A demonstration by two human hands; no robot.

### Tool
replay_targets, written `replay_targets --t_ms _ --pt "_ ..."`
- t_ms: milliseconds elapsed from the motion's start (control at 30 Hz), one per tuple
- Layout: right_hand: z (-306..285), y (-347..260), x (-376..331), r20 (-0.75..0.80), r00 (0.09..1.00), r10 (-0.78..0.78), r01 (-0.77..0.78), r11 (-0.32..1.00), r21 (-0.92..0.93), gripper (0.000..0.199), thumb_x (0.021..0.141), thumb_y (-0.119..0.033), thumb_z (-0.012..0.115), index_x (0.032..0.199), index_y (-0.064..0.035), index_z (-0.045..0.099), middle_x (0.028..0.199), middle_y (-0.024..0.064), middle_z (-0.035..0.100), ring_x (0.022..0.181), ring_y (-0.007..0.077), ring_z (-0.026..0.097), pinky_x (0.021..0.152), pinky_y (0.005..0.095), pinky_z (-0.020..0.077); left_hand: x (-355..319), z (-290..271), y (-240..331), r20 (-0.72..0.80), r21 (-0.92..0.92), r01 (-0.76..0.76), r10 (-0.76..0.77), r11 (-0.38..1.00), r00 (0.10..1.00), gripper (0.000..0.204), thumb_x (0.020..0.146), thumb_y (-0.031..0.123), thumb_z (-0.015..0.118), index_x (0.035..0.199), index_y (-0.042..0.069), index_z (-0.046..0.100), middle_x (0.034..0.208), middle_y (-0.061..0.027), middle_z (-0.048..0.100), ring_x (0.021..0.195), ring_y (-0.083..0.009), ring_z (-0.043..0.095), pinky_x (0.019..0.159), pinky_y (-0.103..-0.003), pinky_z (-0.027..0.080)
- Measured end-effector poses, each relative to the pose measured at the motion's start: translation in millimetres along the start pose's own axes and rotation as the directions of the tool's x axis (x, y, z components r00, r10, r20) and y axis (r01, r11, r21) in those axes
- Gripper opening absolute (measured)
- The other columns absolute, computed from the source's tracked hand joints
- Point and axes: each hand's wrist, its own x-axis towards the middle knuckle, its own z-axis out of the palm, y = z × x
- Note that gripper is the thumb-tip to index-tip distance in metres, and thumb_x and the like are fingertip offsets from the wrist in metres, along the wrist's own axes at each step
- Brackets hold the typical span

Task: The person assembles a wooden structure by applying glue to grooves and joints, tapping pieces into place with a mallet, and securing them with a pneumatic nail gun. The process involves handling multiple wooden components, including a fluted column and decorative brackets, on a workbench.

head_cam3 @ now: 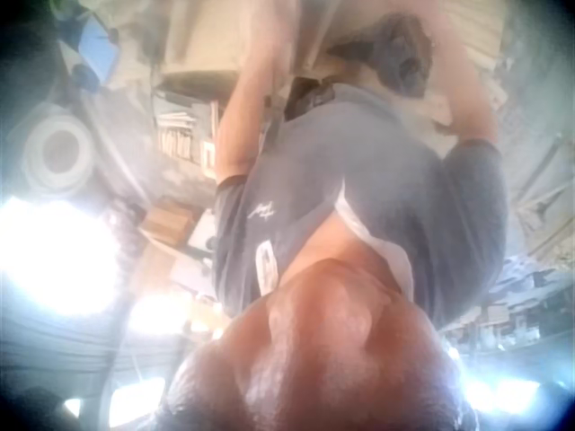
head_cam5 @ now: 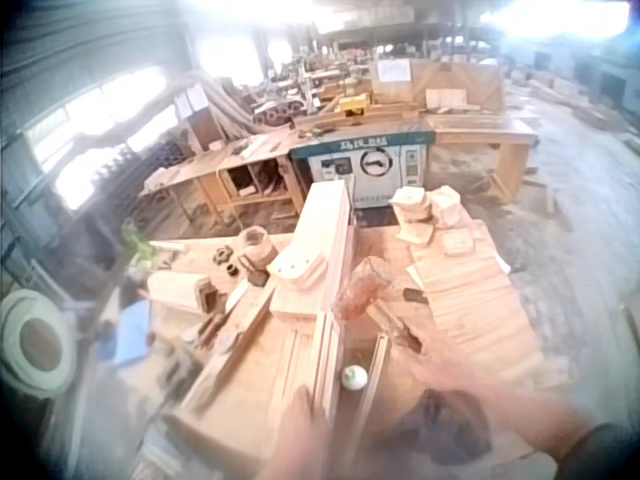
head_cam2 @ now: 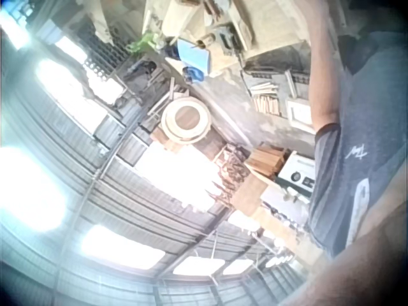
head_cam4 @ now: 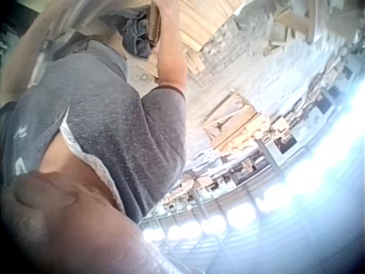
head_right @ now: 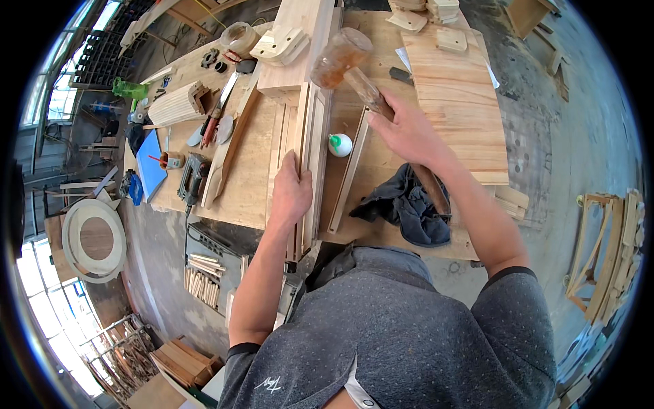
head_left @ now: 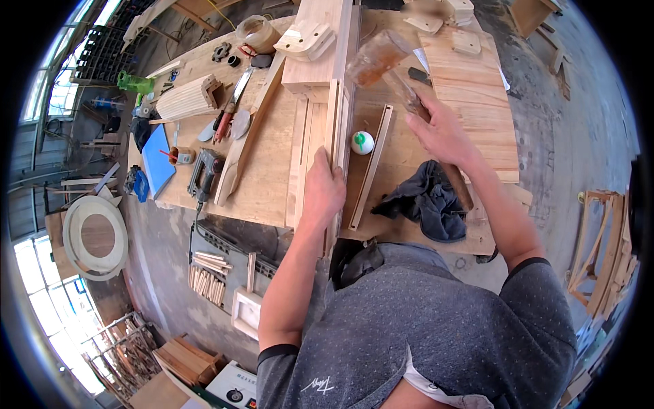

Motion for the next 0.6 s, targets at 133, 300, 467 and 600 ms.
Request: replay_targets --t_ms 133,300,467,600 --pt "4 7 27 -0.139 0.882 -0.45 0.412 0.88 -0.238 0.05 0.097 -0.024 0.062 0.142 -0.0043 0.049 0.082 0.0119 0.066 0.071 0.0254 0.062 0.07 0.0393 0.0499 3 1 -1 0.015 -0.02 0.001 -0.001 1.0 1.0 0.04 0.09 0.001 0.056 0.128 -0.008 0.046 0.103 -0.0371 0.063 0.101 -0.0534 0.061 0.086 -0.055 0.05" --pt "0 -27 35 0.019 0.986 -0.168 0.168 0.959 -0.23 0.054 0.096 -0.022 0.064 0.145 -0.0048 0.048 0.099 0.017 0.068 0.084 0.0252 0.063 0.082 0.035 0.0506 0 -1 0 -0.027 -0.016 -0.038 0.037 0.999 0.999 0.032 0.089 0.002 0.055 0.12 -0.006 0.048 0.101 -0.0364 0.062 0.1 -0.054 0.06 0.085 -0.056 0.049" --pt "8 -19 50 0.033 0.967 -0.252 0.25 0.92 -0.302 0.055 0.097 -0.022 0.061 0.148 -0.0061 0.045 0.101 0.0199 0.069 0.089 0.03 0.067 0.084 0.0378 0.051 1 -2 -1 0.001 -0.037 -0.005 0.005 0.999 1.0 0.037 0.09 0.002 0.055 0.125 -0.007 0.048 0.103 -0.0364 0.063 0.101 -0.0533 0.061 0.085 -0.055 0.05" --pt "11 -17 56 0.08 0.972 -0.223 0.236 0.893 -0.382 0.057 0.097 -0.02 0.061 0.15 -0.0055 0.043 0.104 0.0224 0.07 0.094 0.0365 0.068 0.086 0.0402 0.0513 1 -2 -5 0.023 -0.052 0.012 -0.011 0.999 1.0 0.041 0.09 0.002 0.055 0.129 -0.008 0.047 0.103 -0.0365 0.064 0.101 -0.0528 0.062 0.086 -0.054 0.05"
